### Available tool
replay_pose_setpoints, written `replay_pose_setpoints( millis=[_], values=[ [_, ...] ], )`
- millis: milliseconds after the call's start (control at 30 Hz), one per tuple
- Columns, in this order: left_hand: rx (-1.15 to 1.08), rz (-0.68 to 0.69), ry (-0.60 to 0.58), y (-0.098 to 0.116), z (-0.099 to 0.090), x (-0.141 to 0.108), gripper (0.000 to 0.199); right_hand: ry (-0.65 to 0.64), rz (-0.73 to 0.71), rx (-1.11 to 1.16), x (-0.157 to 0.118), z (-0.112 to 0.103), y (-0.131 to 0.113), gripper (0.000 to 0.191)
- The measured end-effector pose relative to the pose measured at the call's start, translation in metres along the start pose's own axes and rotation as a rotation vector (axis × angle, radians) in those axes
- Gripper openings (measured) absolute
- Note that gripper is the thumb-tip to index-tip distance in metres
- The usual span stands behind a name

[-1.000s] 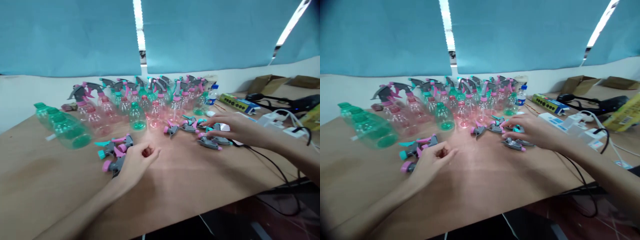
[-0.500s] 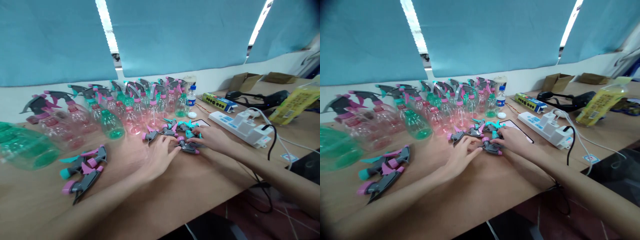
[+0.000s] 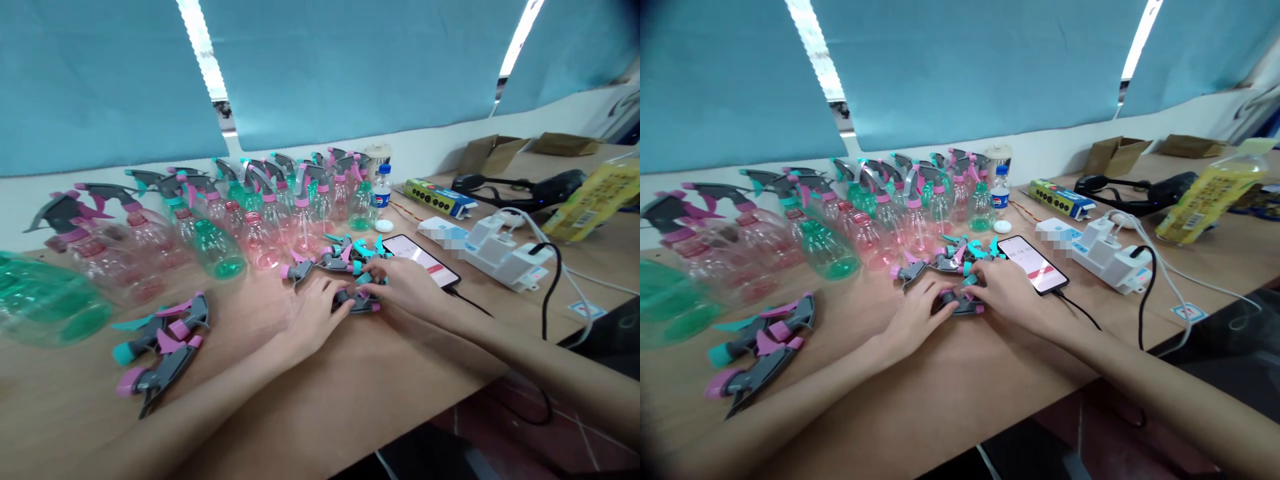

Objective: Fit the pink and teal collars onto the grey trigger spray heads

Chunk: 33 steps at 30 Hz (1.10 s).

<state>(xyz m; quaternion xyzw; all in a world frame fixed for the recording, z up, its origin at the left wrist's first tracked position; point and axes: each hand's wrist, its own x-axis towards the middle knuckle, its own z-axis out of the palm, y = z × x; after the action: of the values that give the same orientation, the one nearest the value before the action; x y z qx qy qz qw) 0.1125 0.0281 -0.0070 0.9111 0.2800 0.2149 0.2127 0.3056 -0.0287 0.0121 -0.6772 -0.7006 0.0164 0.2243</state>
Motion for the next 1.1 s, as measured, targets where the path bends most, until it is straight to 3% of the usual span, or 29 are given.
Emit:
replay_pose_setpoints(
  millis=[267, 433, 600, 767, 900, 1100],
  values=[
    [0.039, -0.016, 0.165, -0.013, -0.016, -0.017, 0.02, 0.141, -0.279, 0.182, -0.004, 0.004, -0.029, 0.028],
    [-0.183, -0.114, 0.226, 0.0, -0.045, -0.053, 0.019, 0.108, -0.35, 0.278, -0.01, -0.002, -0.059, 0.024],
    [-0.297, -0.18, 0.213, 0.004, -0.058, -0.09, 0.018, 0.052, -0.42, 0.416, -0.006, 0.017, -0.085, 0.024],
    [-0.343, -0.292, 0.233, -0.009, -0.059, -0.113, 0.015, -0.051, -0.379, 0.452, -0.004, 0.041, -0.105, 0.029],
    [-0.355, -0.313, 0.23, -0.016, -0.061, -0.12, 0.014, -0.032, -0.3, 0.435, -0.006, 0.053, -0.114, 0.023],
    [-0.362, -0.286, 0.27, -0.021, -0.061, -0.12, 0.014, 0.009, -0.373, 0.444, -0.006, 0.062, -0.111, 0.029]
  ],
)
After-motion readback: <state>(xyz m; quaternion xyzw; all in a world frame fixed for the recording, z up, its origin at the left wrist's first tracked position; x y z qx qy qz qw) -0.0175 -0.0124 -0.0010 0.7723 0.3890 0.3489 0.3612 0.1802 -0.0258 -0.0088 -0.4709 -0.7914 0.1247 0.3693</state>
